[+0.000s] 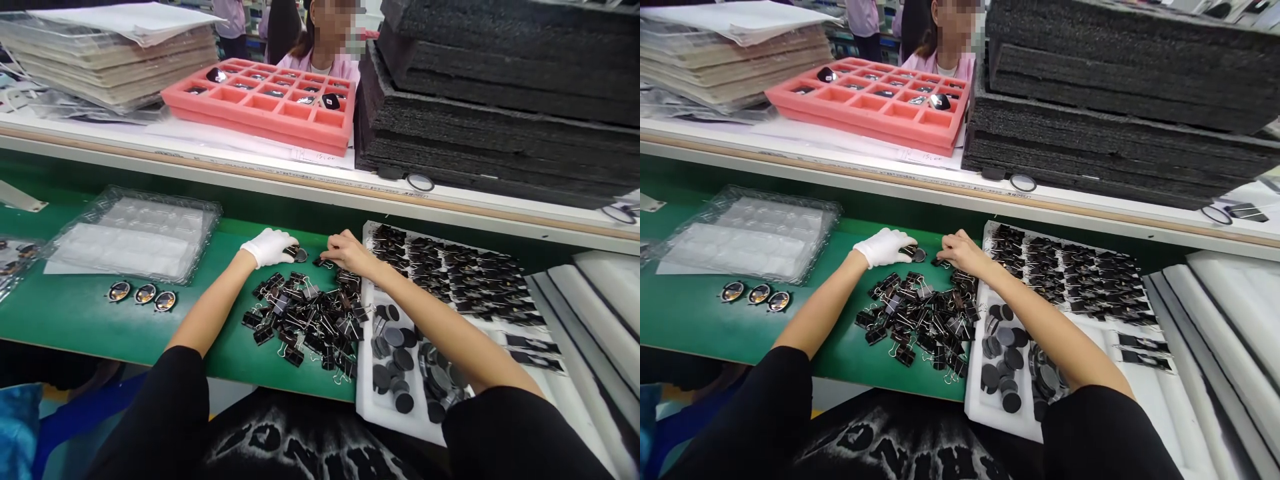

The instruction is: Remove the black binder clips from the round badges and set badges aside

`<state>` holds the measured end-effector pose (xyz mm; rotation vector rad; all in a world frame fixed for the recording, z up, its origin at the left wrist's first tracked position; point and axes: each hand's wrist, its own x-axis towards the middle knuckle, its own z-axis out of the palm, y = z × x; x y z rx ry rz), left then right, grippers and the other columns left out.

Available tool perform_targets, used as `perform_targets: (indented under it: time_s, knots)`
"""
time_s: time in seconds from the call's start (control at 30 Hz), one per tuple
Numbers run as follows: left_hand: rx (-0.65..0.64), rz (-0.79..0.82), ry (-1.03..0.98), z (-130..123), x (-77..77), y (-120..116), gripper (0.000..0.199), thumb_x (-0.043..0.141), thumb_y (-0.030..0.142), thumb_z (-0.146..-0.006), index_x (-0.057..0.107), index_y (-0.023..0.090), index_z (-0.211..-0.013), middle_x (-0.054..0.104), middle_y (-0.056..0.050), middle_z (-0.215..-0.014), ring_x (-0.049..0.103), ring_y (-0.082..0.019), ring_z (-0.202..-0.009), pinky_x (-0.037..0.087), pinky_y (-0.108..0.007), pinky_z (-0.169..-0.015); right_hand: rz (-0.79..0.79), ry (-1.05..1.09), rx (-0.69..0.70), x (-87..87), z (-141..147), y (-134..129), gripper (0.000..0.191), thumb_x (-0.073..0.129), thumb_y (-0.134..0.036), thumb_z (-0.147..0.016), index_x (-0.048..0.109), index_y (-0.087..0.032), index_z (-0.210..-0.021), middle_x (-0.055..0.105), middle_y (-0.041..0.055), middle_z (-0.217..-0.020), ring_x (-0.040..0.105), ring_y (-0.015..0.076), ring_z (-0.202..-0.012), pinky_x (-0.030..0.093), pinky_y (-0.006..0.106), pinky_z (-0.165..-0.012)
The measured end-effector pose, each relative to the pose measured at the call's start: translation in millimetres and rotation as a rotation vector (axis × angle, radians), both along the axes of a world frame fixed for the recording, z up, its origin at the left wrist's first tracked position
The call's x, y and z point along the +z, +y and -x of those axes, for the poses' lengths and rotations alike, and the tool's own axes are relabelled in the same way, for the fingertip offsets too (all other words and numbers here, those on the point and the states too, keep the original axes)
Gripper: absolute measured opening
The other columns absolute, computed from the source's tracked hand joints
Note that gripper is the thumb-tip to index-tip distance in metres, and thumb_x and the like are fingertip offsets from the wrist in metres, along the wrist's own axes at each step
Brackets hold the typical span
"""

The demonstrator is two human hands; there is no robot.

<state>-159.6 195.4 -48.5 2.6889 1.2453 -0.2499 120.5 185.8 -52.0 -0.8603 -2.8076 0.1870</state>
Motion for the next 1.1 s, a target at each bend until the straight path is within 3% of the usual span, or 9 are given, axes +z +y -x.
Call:
perform_targets:
  time_s: [0.1, 0.27, 0.47, 0.57, 0.63, 0.77, 0.83, 0.93, 1.1]
  knots:
    - [0.022, 0.018, -0.009, 8, 1.6, 3, 0.05, 0.062, 0.051, -0.094, 0.064, 0.025, -0.137, 0.074, -0.01, -0.124, 0.069, -0.03, -0.112, 0.046, -0.035, -0.086, 0.115, 0.08, 0.023, -8.2, 0, 6, 0.036, 0.053, -0.038, -0.108, 0.084, -0.021, -0.105, 0.057, 0.0044, -0.08, 0.055, 0.0199, -0.078, 0.034, 0.037, -0.081]
    - [0.003, -0.004, -0.034, 5, -1.2, 2, 0.049, 0.06, 0.053, -0.096, 0.065, 0.024, -0.135, 0.075, -0.01, -0.119, 0.07, -0.03, -0.109, 0.046, -0.036, -0.083, 0.361, 0.076, 0.007, -7.7, -13, 12, 0.027, 0.065, -0.042, -0.102, 0.085, -0.025, -0.101, 0.067, 0.0046, -0.085, 0.064, 0.0193, -0.078, 0.042, 0.034, -0.077]
    - [0.007, 0.001, -0.082, 0, -5.9, 7, 0.05, 0.06, 0.056, -0.096, 0.066, 0.024, -0.134, 0.075, -0.01, -0.121, 0.07, -0.03, -0.11, 0.047, -0.035, -0.084, 0.287, -0.004, -0.028, -3.9, -15, 10, 0.027, 0.059, -0.036, -0.104, 0.084, -0.028, -0.103, 0.063, 0.0031, -0.086, 0.061, 0.0197, -0.081, 0.039, 0.037, -0.083]
    - [0.004, 0.012, -0.062, -1, -3.5, 8, 0.05, 0.061, 0.054, -0.095, 0.065, 0.024, -0.134, 0.075, -0.009, -0.122, 0.07, -0.03, -0.11, 0.048, -0.035, -0.084, 0.274, 0.021, -0.072, 5.2, -4, 5, 0.031, 0.066, -0.049, -0.099, 0.08, -0.027, -0.114, 0.063, 0.0061, -0.099, 0.061, 0.0244, -0.095, 0.039, 0.041, -0.09]
    - [0.002, 0.008, -0.049, -2, -1.6, 8, 0.049, 0.062, 0.053, -0.095, 0.065, 0.023, -0.133, 0.075, -0.009, -0.122, 0.07, -0.03, -0.111, 0.048, -0.035, -0.083, 0.276, 0.109, -0.221, 10.8, 11, 1, 0.042, 0.058, -0.059, -0.1, 0.073, -0.026, -0.122, 0.062, 0.009, -0.106, 0.058, 0.0288, -0.105, 0.041, 0.045, -0.094]
    - [0.006, -0.028, -0.017, -3, -0.6, 6, 0.048, 0.063, 0.051, -0.094, 0.065, 0.023, -0.134, 0.074, -0.011, -0.121, 0.071, -0.031, -0.109, 0.048, -0.036, -0.082, 0.342, 0.288, -0.827, 8.0, 55, 3, 0.056, 0.021, -0.058, -0.109, 0.06, -0.023, -0.125, 0.062, 0.017, -0.122, 0.054, 0.0364, -0.118, 0.041, 0.056, -0.1]
    - [-0.001, -0.054, 0.0, -4, -1.5, 5, 0.048, 0.062, 0.051, -0.095, 0.065, 0.023, -0.133, 0.073, -0.011, -0.121, 0.07, -0.03, -0.109, 0.048, -0.036, -0.083, 0.355, 0.248, -1.003, -1.2, 75, 8, 0.057, 0.019, -0.058, -0.108, 0.056, -0.02, -0.13, 0.056, 0.0217, -0.135, 0.048, 0.041, -0.129, 0.035, 0.062, -0.106]
    - [-0.007, -0.073, -0.011, -4, -3.7, 4, 0.047, 0.061, 0.052, -0.096, 0.065, 0.022, -0.132, 0.073, -0.011, -0.12, 0.07, -0.03, -0.109, 0.048, -0.037, -0.084, 0.291, 0.178, -1.006, -19.8, 87, 16, 0.054, 0.023, -0.054, -0.107, 0.054, -0.017, -0.133, 0.048, 0.0245, -0.146, 0.038, 0.0422, -0.14, 0.028, 0.065, -0.112]
    - [-0.003, -0.058, -0.042, -4, -7.2, 4, 0.046, 0.063, 0.051, -0.096, 0.065, 0.021, -0.131, 0.072, -0.012, -0.119, 0.069, -0.032, -0.108, 0.046, -0.038, -0.084, 0.261, 0.218, -1.026, -45.3, 74, 16, 0.055, 0.017, -0.053, -0.107, 0.051, -0.019, -0.135, 0.048, 0.0227, -0.145, 0.036, 0.0387, -0.142, 0.027, 0.063, -0.114]
